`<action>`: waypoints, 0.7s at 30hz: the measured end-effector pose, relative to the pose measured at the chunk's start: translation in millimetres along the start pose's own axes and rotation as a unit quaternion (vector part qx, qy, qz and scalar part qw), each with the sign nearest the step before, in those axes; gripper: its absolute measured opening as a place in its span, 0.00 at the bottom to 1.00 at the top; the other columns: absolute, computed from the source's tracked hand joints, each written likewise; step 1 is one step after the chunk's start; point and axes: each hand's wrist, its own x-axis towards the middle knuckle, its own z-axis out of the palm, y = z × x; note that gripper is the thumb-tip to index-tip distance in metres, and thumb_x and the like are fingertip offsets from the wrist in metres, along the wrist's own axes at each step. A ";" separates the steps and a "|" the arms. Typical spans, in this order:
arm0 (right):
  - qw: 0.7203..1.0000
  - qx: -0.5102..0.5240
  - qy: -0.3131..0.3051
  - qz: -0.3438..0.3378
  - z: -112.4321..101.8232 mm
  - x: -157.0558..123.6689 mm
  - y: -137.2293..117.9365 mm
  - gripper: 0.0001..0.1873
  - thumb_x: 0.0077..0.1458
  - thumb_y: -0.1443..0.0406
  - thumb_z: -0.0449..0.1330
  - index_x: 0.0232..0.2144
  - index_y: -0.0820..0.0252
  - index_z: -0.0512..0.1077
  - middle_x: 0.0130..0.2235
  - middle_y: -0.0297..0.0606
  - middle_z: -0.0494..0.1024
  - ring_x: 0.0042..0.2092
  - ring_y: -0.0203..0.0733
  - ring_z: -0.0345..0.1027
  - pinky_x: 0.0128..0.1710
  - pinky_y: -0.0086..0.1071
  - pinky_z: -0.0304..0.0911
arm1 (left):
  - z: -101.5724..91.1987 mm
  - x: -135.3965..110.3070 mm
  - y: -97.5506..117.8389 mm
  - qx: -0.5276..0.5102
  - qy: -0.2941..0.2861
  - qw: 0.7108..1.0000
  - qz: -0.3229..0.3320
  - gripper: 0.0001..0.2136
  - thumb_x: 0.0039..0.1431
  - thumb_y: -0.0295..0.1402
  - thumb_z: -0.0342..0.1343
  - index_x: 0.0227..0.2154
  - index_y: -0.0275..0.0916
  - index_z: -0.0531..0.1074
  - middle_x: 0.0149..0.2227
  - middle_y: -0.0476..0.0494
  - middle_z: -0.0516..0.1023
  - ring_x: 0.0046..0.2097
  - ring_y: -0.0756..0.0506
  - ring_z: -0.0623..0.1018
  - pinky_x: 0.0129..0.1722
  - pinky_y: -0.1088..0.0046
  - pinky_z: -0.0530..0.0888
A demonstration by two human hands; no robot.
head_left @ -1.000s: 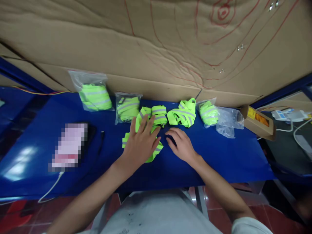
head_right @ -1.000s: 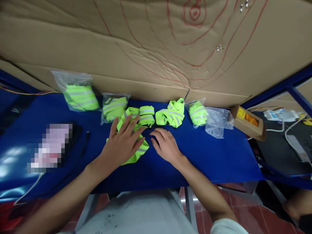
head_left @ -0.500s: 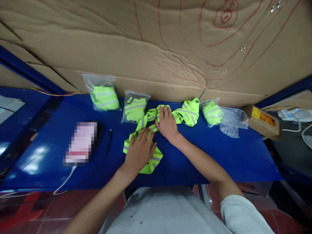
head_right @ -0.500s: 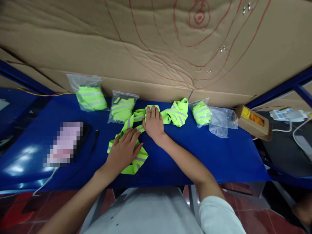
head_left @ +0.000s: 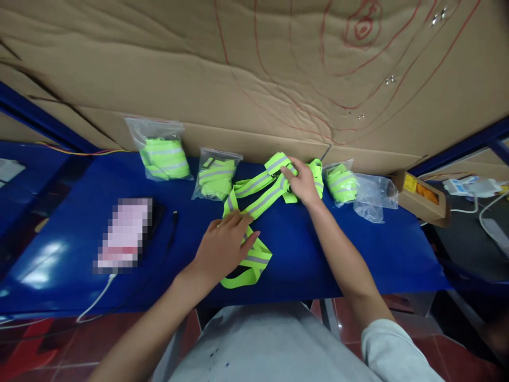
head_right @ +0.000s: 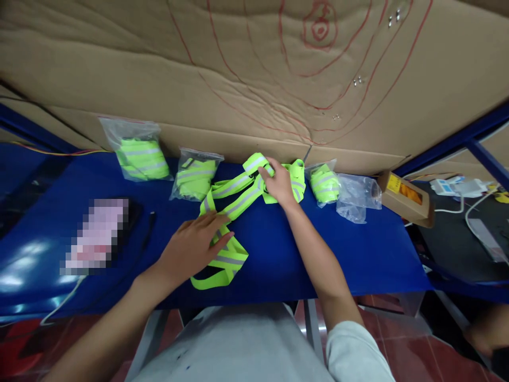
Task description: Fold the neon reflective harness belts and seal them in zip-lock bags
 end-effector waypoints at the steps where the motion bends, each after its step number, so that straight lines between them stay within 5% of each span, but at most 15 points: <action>1: 0.998 0.053 -0.021 -0.003 -10.3 3.0 -3.0 0.22 0.64 0.55 0.62 0.55 0.60 0.76 0.56 0.45 0.82 0.57 0.48 0.76 0.62 0.43 0.69 | -9.5 5.3 -1.9 -0.006 0.012 1.000 0.000 0.16 0.73 0.40 0.51 0.54 0.38 0.76 0.51 0.33 0.83 0.52 0.30 0.83 0.48 0.49 0.79; 3: 0.983 0.170 -0.073 0.010 -30.8 4.6 -12.7 0.25 0.57 0.51 0.67 0.51 0.60 0.78 0.53 0.42 0.83 0.52 0.45 0.79 0.58 0.40 0.72 | -29.2 19.4 -4.3 -0.005 0.074 0.997 0.003 0.16 0.72 0.41 0.52 0.54 0.38 0.76 0.47 0.35 0.84 0.46 0.30 0.84 0.48 0.48 0.78; 7: 0.939 0.280 -0.183 0.079 -62.6 -4.4 -38.6 0.28 0.50 0.52 0.73 0.49 0.59 0.78 0.45 0.39 0.85 0.41 0.42 0.80 0.43 0.35 0.75 | -62.4 59.6 -1.5 -0.022 0.194 0.975 0.104 0.25 0.67 0.34 0.60 0.66 0.40 0.66 0.65 0.32 0.72 0.64 0.30 0.74 0.61 0.49 0.73; 9: 0.919 0.299 -0.239 0.096 -70.5 -10.7 -49.0 0.27 0.50 0.52 0.73 0.49 0.59 0.78 0.42 0.39 0.85 0.40 0.42 0.80 0.41 0.34 0.75 | -72.3 81.4 1.7 -0.032 0.185 0.965 0.181 0.32 0.65 0.32 0.63 0.69 0.44 0.62 0.72 0.35 0.63 0.70 0.30 0.67 0.66 0.47 0.68; 13: 0.907 0.283 -0.302 0.077 -75.5 -18.4 -56.4 0.23 0.55 0.52 0.70 0.48 0.58 0.79 0.42 0.37 0.85 0.43 0.42 0.80 0.46 0.34 0.76 | -78.2 113.7 1.2 -0.174 0.083 0.944 0.269 0.23 0.66 0.31 0.61 0.62 0.47 0.71 0.61 0.45 0.76 0.62 0.40 0.76 0.62 0.59 0.72; 19: 0.967 0.103 -0.234 0.007 -87.6 -16.0 -48.6 0.20 0.66 0.52 0.61 0.55 0.53 0.77 0.54 0.35 0.82 0.56 0.42 0.74 0.60 0.37 0.69 | -72.6 127.3 -21.2 -0.378 -0.022 0.915 0.136 0.20 0.58 0.47 0.67 0.49 0.43 0.81 0.44 0.46 0.84 0.44 0.41 0.82 0.43 0.70 0.75; 21: 0.976 0.099 -0.191 0.014 -91.6 -14.5 -45.2 0.20 0.67 0.50 0.60 0.55 0.52 0.77 0.54 0.35 0.82 0.56 0.42 0.75 0.61 0.38 0.69 | -70.3 128.5 -25.6 -0.442 -0.004 0.894 0.077 0.20 0.58 0.48 0.66 0.46 0.39 0.81 0.42 0.44 0.83 0.42 0.43 0.80 0.40 0.72 0.74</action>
